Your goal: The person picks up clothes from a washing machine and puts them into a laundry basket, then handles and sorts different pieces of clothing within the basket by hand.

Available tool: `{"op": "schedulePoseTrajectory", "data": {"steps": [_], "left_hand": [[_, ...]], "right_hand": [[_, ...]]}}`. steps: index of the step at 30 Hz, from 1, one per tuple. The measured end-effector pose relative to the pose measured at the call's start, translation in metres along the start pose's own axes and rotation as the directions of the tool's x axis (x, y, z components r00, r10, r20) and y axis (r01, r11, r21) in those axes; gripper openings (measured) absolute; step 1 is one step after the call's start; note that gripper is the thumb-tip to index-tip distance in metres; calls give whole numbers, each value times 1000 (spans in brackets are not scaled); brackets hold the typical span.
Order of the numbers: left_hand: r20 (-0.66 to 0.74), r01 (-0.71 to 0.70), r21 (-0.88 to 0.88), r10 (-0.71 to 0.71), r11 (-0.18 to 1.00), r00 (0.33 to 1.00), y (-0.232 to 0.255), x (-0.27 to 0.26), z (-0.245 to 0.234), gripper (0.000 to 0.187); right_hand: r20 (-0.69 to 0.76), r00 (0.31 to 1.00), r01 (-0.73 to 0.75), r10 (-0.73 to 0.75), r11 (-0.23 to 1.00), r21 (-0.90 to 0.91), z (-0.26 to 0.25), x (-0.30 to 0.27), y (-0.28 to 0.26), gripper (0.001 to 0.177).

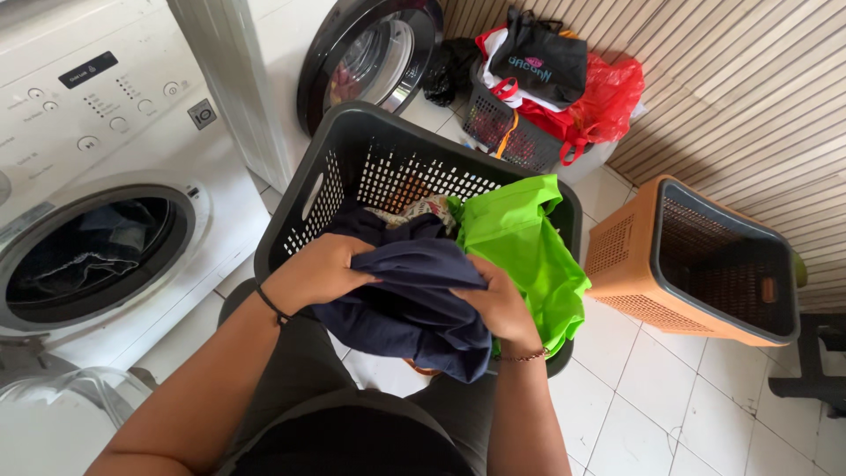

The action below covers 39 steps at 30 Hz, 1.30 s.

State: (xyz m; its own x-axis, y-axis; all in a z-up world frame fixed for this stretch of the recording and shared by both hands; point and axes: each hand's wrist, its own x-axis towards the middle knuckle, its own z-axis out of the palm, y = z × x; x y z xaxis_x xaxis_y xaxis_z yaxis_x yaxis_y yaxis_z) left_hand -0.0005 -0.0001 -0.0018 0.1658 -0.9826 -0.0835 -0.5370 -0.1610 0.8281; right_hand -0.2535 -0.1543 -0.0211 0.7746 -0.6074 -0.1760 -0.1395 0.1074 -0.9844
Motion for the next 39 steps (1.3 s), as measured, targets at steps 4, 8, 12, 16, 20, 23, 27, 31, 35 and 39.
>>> {"op": "schedulePoseTrajectory", "data": {"steps": [4, 8, 12, 16, 20, 23, 27, 31, 35, 39], "left_hand": [[-1, 101, -260, -105, 960, 994, -13, 9, 14, 34], [-124, 90, -382, -148, 920, 981, -29, 23, 33, 30], [-196, -3, -501, -110, 865, 974, -48, 33, 37, 25], [-174, -84, -684, -51, 724, 983, -56, 37, 40, 30], [-472, -143, -325, -29, 935, 881, -41, 31, 14, 42], [-719, 87, 592, 476, 801, 507, -22, 11, 3, 87], [-463, 40, -8, -39, 999, 885, -8, -15, 44, 41], [-525, -337, 226, 406, 914, 748, -31, -10, 87, 50], [-399, -208, -193, 117, 959, 910, -69, 10, 100, 15], [-238, -121, -777, -111, 617, 965, -83, 16, 83, 14]], "right_hand": [[-171, 972, 68, -159, 893, -445, 8, 10, -22, 40], [-162, 696, 255, -700, 452, -855, 39, 15, -27, 45], [-149, 745, 297, -650, 524, -798, 67, 4, 11, 37], [-184, 943, 48, -279, 657, -752, 63, 18, 79, 43], [-110, 917, 166, -383, 617, -769, 21, 42, 138, 21], [-260, 925, 314, -278, 943, 108, 3, 42, 130, 28], [-237, 968, 212, -79, 764, 609, 10, 23, 78, 39], [-203, 977, 188, -62, 700, 689, 32, 10, 51, 38], [-198, 973, 223, -119, 708, 670, 31, 2, 45, 39], [-475, 880, 288, 10, 783, 551, 4, 4, 65, 25]]}}
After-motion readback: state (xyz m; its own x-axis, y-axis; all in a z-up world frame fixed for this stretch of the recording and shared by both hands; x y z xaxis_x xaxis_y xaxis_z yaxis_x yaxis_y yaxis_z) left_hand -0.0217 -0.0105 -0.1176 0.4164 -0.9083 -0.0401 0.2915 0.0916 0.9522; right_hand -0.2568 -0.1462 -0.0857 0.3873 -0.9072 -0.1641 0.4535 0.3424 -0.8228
